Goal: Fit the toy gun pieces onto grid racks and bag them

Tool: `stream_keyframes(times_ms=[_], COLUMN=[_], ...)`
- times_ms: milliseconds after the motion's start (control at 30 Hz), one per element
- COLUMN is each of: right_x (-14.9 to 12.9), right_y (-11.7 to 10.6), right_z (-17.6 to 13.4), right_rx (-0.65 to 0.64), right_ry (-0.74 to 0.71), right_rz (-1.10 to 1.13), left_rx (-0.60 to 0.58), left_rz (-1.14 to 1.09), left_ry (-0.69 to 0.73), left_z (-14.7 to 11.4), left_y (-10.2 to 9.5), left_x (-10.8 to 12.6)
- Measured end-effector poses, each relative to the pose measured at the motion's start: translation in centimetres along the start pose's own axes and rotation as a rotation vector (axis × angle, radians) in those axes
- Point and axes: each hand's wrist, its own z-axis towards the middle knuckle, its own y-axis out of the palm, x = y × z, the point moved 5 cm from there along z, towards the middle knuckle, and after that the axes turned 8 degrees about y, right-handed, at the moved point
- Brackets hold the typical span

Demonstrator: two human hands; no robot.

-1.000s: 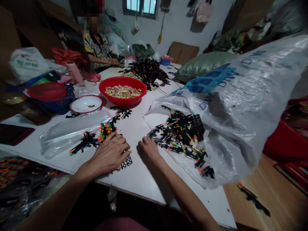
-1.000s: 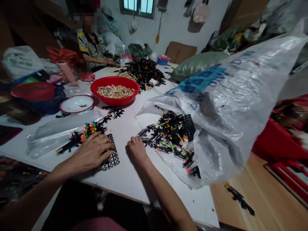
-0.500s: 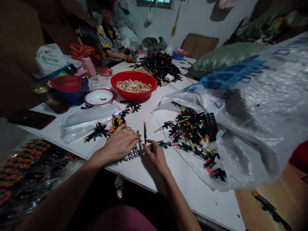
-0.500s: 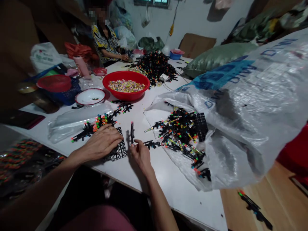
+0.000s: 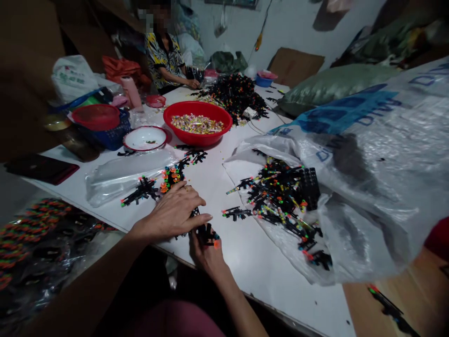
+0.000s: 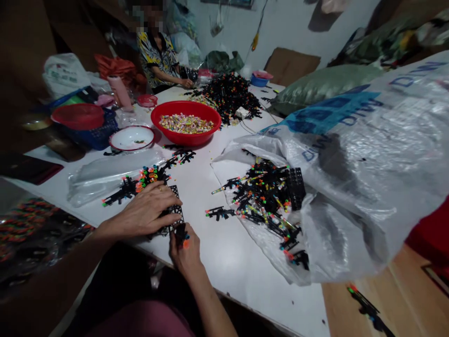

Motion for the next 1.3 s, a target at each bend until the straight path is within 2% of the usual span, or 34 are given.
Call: stream_keyframes(times_ms=[133,200,300,367,433,467,500,533,600,667,733,833,900,1000,1067,1133,1200,1300], right_x=[-1.4,-1.5,0.2,3.6,8.5,10.6,12.3,13.5,14.4,13.5,11.8,8.8,7.4,7.1,7.3,7.0,6.3,4.7], right_y=[0.8,0.4,-2.2,-5.4,-8.9,-10.1,-11.0,-11.5,-11.8,-11.7,-11.0,-8.1,-5.3,-1.8,-0.9,-1.0,-1.3,-1.4], right_z=[0.8,1.2,1.4,1.5,2.0,2.3,2.7,3.1,3.8,4.2,4.5,5.5,6.6,8.0,8.7,9.3,9.7,9.8], right_rx=[-0.126,-0.162,-0.211,-0.128,0.048,0.094,0.11,0.106,0.107,0.158,0.232,0.269,0.219,0.167,0.188,0.181,0.133,0.062], right_ry=[0.164,0.184,0.053,0.022,0.157,0.199,0.215,0.201,0.15,0.131,0.184,0.269,0.302,0.383,0.378,0.305,0.245,0.227], right_rz=[-0.086,-0.052,0.133,0.135,-0.069,-0.203,-0.312,-0.388,-0.396,-0.199,0.135,0.63,0.827,0.996,1.029,0.937,0.694,0.247], left_rx=[0.026,0.039,0.041,0.15,0.374,0.46,0.492,0.464,0.318,0.22,0.186,0.124,0.133,0.225,0.182,0.041,-0.073,-0.109], left_rz=[-0.008,0.011,-0.003,-0.026,-0.03,-0.041,-0.068,-0.112,-0.215,-0.275,-0.283,-0.308,-0.275,-0.114,-0.058,-0.044,-0.013,0.026], left_ry=[0.037,0.025,0.069,0.07,-0.11,-0.263,-0.415,-0.533,-0.62,-0.586,-0.545,-0.47,-0.407,-0.354,-0.328,-0.33,-0.363,-0.353], left_z=[0.0,-0.1,-0.4,-0.5,-0.5,-0.5,-0.4,-0.1,1.1,2.4,3.0,3.3,3.5,4.2,5.1,6.1,6.6,6.9], left_y=[0.3,0.3,-0.3,-1.6,-3.4,-4.0,-4.1,-3.8,-2.5,-1.1,-0.1,0.9,0.7,-0.6,-0.8,-0.3,0.3,0.7], left_x=[0.0,0.0,-0.3,-1.6,-4.7,-6.6,-8.4,-9.9,-11.5,-11.1,-9.6,-6.9,-5.7,-4.7,-4.0,-3.2,-2.7,-2.2])
